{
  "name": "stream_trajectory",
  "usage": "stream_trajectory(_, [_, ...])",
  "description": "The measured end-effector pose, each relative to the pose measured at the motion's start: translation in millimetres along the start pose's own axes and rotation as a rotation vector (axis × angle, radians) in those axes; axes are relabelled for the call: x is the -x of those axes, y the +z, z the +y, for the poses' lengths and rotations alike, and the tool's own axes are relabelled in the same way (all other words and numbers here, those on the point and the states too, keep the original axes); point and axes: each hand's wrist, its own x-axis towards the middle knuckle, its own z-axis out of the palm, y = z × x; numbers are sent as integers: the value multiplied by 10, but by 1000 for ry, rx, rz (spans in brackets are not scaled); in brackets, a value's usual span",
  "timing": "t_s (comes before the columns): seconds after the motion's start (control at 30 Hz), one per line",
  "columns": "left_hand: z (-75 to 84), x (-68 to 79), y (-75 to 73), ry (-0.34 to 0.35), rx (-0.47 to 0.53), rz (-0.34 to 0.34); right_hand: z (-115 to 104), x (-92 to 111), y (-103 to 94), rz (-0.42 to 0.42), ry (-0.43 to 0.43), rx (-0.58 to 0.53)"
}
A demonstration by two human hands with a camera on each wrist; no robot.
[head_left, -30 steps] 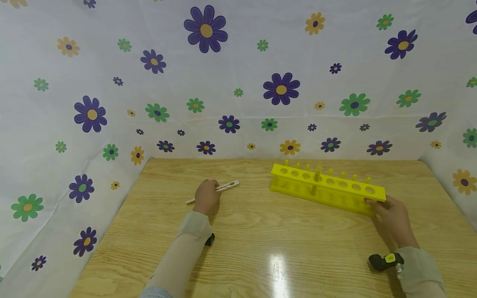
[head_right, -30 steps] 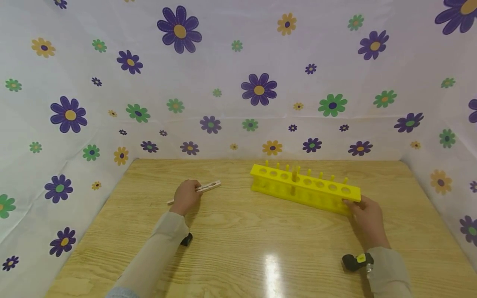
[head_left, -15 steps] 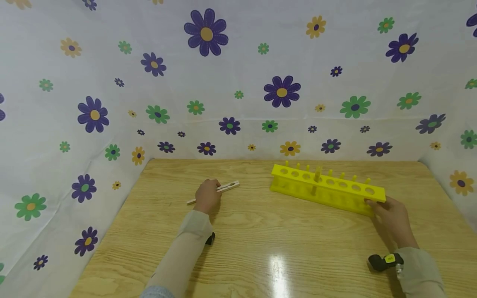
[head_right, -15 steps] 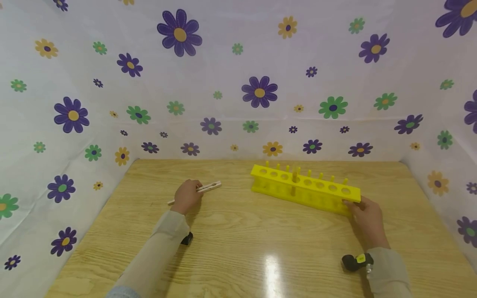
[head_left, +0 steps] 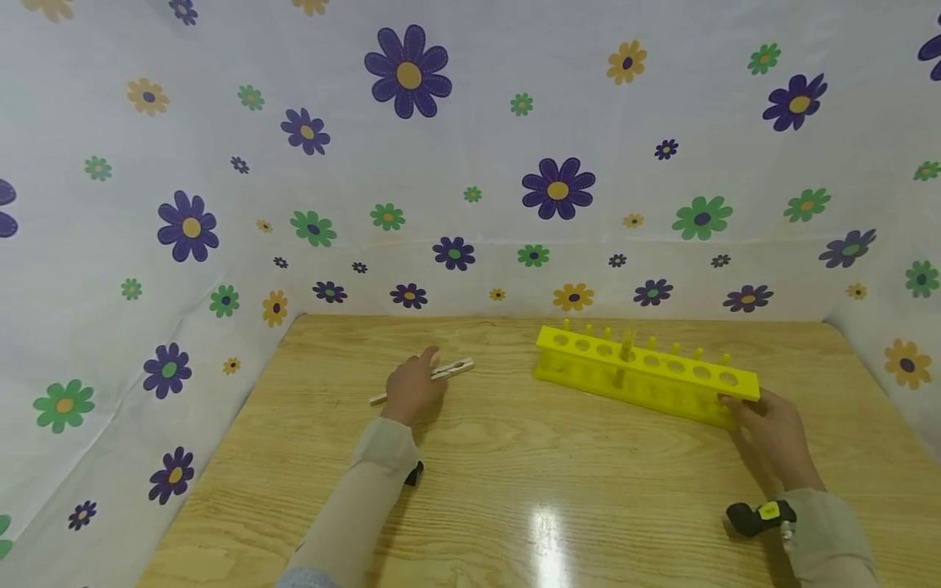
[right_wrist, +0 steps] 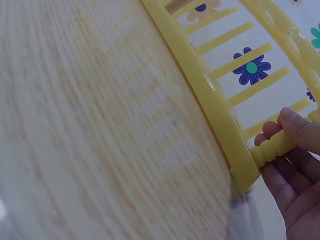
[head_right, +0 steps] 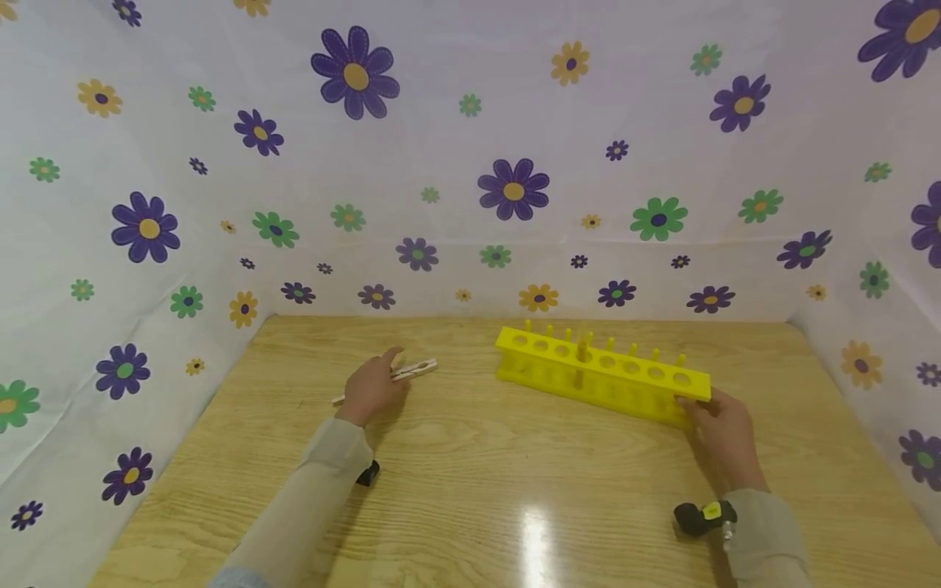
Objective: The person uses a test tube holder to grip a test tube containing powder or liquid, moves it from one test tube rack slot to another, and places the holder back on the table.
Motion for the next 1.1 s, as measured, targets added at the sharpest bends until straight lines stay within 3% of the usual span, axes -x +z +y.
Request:
stream_trajectory(0.4, [63, 9, -19, 31, -64, -1, -72, -68, -28, 26, -102, 38])
stream_trajectory(0.67, [85, 28, -38, 70, -53, 27, -198, -109, -49, -30, -87, 49])
stream_trajectory(0.93, [288, 117, -140, 102, -37, 52, -294, -94, -107, -41, -158, 131])
stream_trajectory(1.1, [462, 206, -205, 126, -52, 92, -374, -77, -119, 8, -186, 191])
